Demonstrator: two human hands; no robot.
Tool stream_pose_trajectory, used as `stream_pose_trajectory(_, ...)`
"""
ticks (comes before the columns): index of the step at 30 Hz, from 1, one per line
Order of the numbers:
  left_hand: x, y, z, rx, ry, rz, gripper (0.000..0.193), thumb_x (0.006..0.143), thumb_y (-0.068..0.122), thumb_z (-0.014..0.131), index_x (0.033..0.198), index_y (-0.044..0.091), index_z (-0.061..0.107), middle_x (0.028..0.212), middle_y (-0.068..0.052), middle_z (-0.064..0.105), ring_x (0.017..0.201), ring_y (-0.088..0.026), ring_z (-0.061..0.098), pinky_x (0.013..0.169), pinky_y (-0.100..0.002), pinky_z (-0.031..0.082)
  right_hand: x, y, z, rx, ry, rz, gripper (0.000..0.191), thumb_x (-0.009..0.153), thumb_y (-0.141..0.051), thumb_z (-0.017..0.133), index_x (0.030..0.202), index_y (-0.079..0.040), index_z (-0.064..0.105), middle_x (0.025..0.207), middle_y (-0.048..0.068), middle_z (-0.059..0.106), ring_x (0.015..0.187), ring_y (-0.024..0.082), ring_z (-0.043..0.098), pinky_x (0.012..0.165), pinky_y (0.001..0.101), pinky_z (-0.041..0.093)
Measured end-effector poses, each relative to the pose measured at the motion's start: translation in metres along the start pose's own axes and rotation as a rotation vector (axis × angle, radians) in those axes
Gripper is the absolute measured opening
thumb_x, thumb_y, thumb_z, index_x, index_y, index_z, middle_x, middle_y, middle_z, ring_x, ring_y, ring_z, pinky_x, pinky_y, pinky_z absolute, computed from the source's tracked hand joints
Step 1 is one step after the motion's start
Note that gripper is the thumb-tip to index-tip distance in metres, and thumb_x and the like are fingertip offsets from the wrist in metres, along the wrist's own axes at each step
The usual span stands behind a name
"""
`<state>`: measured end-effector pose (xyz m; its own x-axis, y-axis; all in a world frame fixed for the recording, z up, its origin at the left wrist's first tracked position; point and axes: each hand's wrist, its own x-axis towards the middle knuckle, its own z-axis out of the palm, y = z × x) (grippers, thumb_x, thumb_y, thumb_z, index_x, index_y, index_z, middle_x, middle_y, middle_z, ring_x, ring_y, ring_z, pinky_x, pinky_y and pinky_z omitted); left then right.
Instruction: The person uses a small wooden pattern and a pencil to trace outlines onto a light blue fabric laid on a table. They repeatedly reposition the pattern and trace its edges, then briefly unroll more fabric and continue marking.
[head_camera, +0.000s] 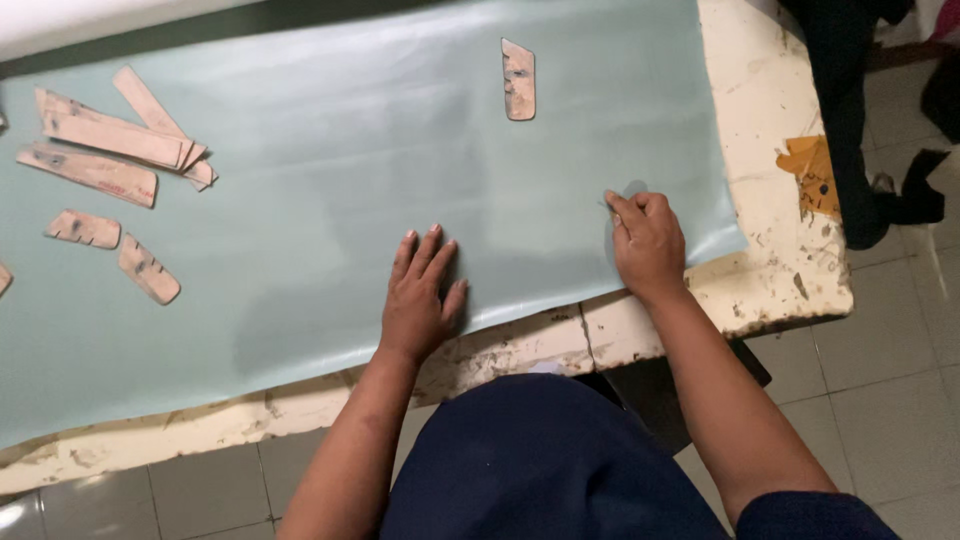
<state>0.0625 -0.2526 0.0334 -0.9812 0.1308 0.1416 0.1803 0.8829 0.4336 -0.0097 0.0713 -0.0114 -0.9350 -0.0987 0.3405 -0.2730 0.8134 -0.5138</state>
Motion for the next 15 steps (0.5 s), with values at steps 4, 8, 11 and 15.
stream_pose_trajectory(4,-0.006,0.003,-0.015,0.024,-0.152,-0.019,0.068,0.089,0.038,0.072,0.149,0.014,0.051,0.165,-0.008,0.035,0.153,-0.034,0.025,0.124,-0.048,0.022,-0.001,0.01,0.013,-0.026,0.076,-0.05,0.036,0.093,-0.001,0.066,0.126,-0.013,0.075,0.111,0.013,0.059,0.101,0.034,0.059,0.086,0.0446,0.051)
stream_pose_trajectory(8,-0.008,0.011,-0.034,0.053,-0.378,-0.106,0.089,0.079,0.051,0.077,0.155,0.02,0.043,0.169,-0.003,0.025,0.154,-0.028,0.017,0.125,-0.048,0.013,-0.001,0.013,0.019,-0.035,0.105,-0.04,0.034,0.094,-0.002,0.066,0.124,-0.014,0.076,0.112,0.013,0.059,0.102,0.033,0.059,0.087,0.0448,0.051)
stream_pose_trajectory(11,-0.01,0.012,-0.042,0.075,-0.504,-0.143,0.102,0.071,0.055,0.083,0.157,0.025,0.038,0.171,0.0,0.018,0.154,-0.026,0.013,0.125,-0.048,0.01,0.003,0.01,0.022,-0.025,0.101,0.03,0.027,0.095,-0.009,0.068,0.12,-0.015,0.077,0.111,0.011,0.06,0.102,0.033,0.061,0.087,0.0447,0.052)
stream_pose_trajectory(15,-0.012,0.007,-0.039,0.125,-0.49,-0.092,0.083,0.077,0.04,0.081,0.151,0.028,0.045,0.168,0.001,0.023,0.154,-0.026,0.019,0.125,-0.049,0.014,0.027,-0.004,0.032,0.024,0.012,0.175,0.021,0.094,-0.018,0.068,0.113,-0.017,0.077,0.115,0.007,0.063,0.102,0.029,0.065,0.086,0.0431,0.054)
